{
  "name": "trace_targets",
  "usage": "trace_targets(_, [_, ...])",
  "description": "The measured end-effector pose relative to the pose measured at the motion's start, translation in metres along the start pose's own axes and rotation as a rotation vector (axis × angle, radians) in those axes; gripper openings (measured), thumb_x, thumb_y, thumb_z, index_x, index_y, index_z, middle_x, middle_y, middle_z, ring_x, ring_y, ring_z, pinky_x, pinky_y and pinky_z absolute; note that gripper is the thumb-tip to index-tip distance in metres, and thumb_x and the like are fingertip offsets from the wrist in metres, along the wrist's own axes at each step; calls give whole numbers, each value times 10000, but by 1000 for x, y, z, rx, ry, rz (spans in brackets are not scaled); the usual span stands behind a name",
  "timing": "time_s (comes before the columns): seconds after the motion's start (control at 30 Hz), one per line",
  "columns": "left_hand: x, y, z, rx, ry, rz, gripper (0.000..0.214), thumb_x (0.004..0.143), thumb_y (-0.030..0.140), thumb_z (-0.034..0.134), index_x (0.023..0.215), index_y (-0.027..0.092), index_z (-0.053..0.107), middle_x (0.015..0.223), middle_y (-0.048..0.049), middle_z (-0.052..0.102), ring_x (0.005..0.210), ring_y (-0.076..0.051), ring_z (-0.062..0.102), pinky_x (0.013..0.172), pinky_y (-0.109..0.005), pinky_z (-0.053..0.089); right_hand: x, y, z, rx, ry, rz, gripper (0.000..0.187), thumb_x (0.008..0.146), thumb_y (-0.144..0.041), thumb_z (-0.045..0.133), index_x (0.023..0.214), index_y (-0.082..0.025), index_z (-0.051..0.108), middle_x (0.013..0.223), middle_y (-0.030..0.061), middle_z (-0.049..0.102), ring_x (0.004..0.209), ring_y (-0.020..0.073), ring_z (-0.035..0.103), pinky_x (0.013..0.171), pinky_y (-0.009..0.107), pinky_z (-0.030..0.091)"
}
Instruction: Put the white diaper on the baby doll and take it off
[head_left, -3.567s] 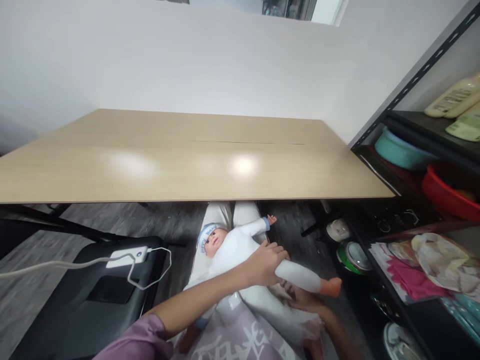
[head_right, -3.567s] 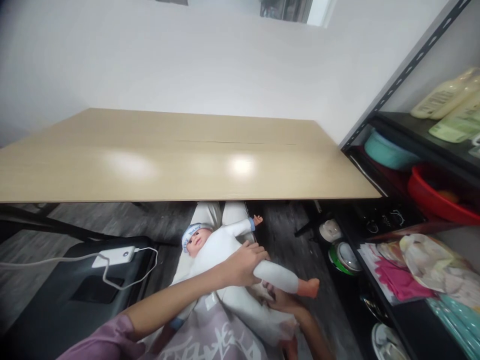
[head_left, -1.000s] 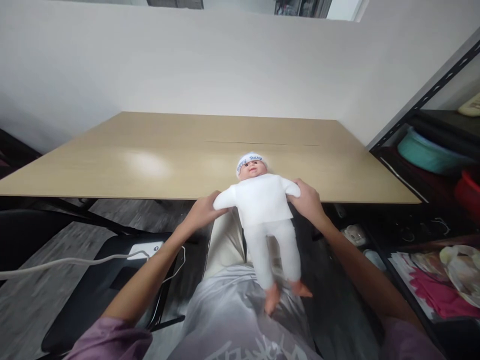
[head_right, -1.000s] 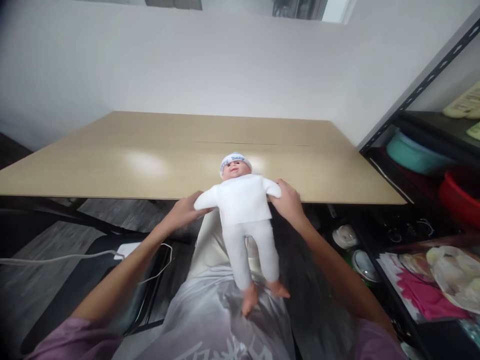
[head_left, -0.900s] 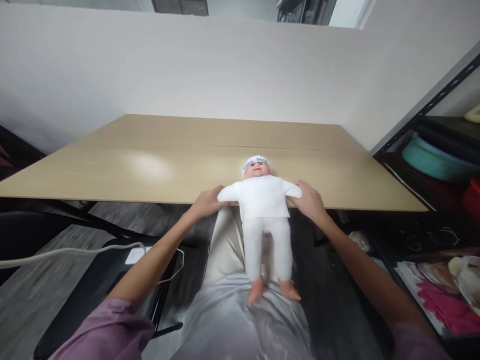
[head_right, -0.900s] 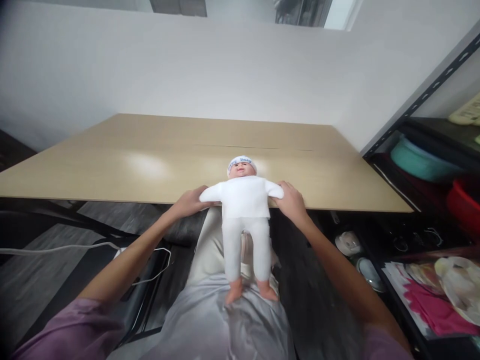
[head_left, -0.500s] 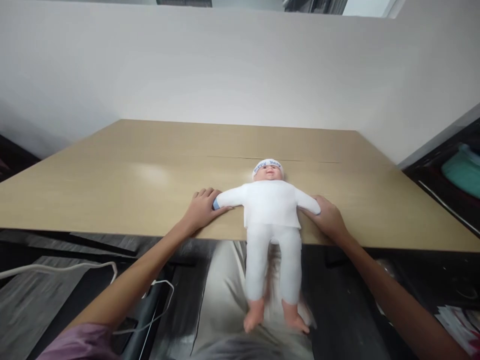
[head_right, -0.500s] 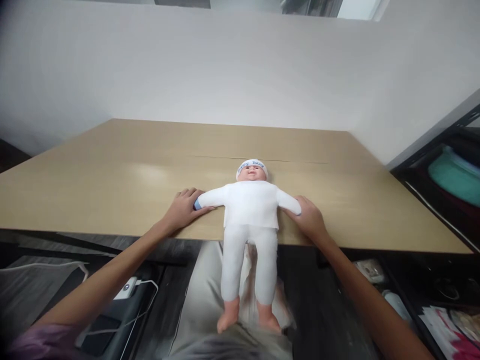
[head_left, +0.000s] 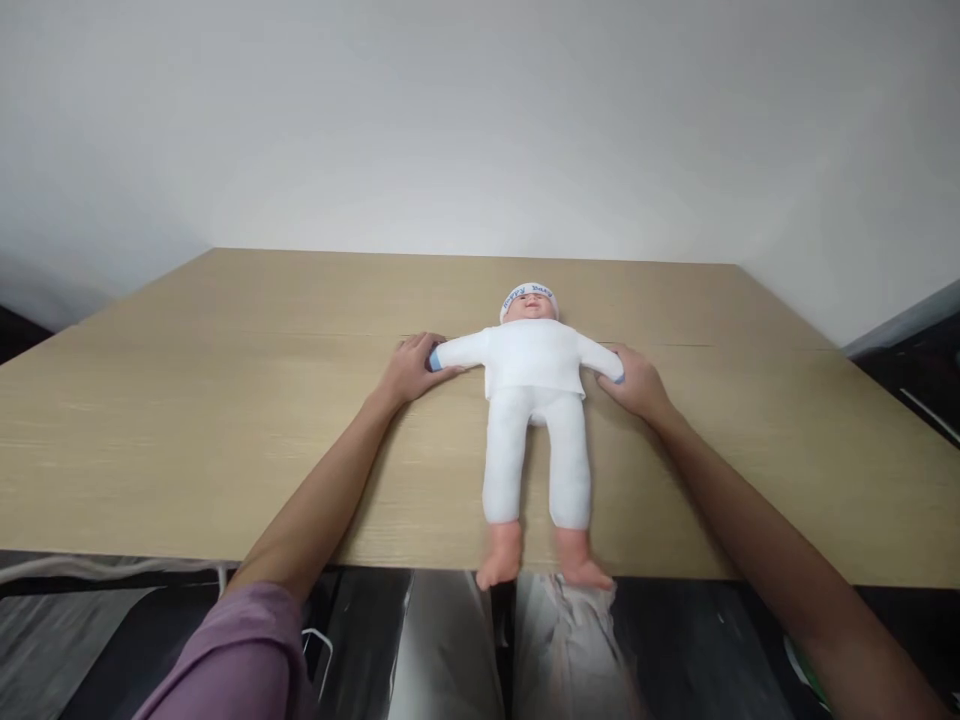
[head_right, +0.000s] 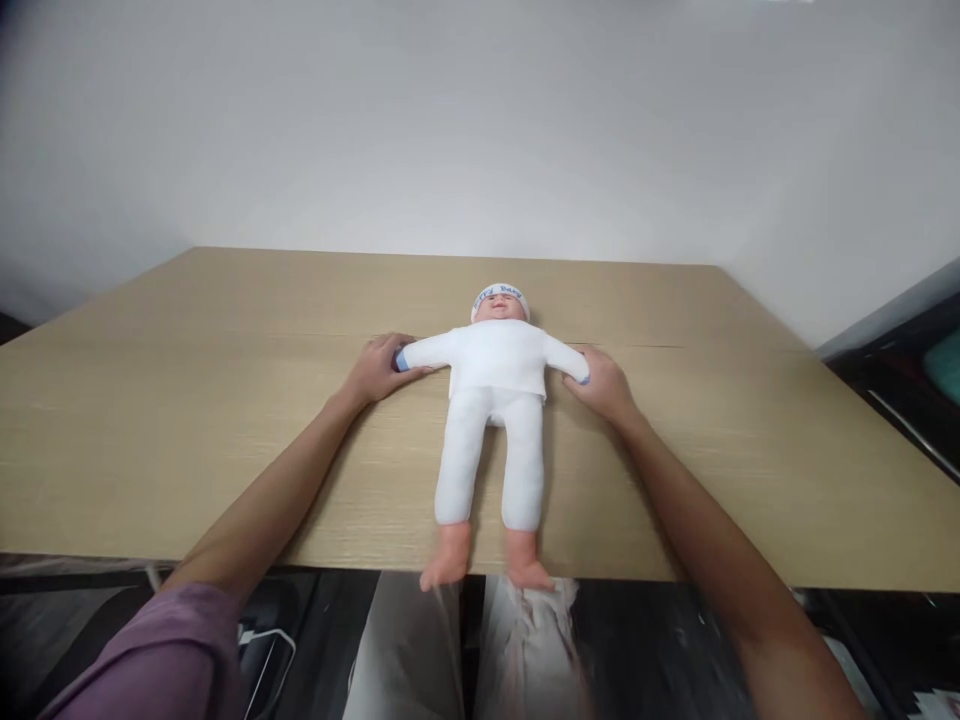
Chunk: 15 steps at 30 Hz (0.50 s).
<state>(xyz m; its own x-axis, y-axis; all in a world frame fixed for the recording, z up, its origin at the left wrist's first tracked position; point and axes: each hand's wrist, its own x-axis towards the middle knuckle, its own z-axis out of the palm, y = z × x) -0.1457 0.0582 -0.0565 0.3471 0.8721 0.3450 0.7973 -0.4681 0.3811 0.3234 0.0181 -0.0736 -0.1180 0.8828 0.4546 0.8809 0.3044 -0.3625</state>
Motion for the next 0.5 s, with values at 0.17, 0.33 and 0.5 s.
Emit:
trace_targets(0.17, [40,-24,16,58,103,20,688,994,774,615,1335,180,677,1290,-146,722,1191,-331,604,1094,-462,422,46,26,20,-44,49,-115,430,920,-449,642,1215,-148,725,1132,176,788,1018,349,700,928,456,529])
trace_targets(0.33, [69,-44,28,99,166,-14,685,1006,754,619,1392,191,675,1288,-159,737,1214,-360,610,1082,-473,423,74,50,37,-76,86,-109,598,1047,-640,545,1359,-157,709,1285,203,762,1151,385,655,1017,503,480])
trace_targets(0.5, [79,-52,33,114,122,-60,661,1020,705,623,1457,210,650,1299,-158,743,1232,-369,599,1058,-474,421,82,67,48,-98,56,-51,686,1083,-676,453,1514,-175,636,1359,206,723,1189,387,613,1042,512,450])
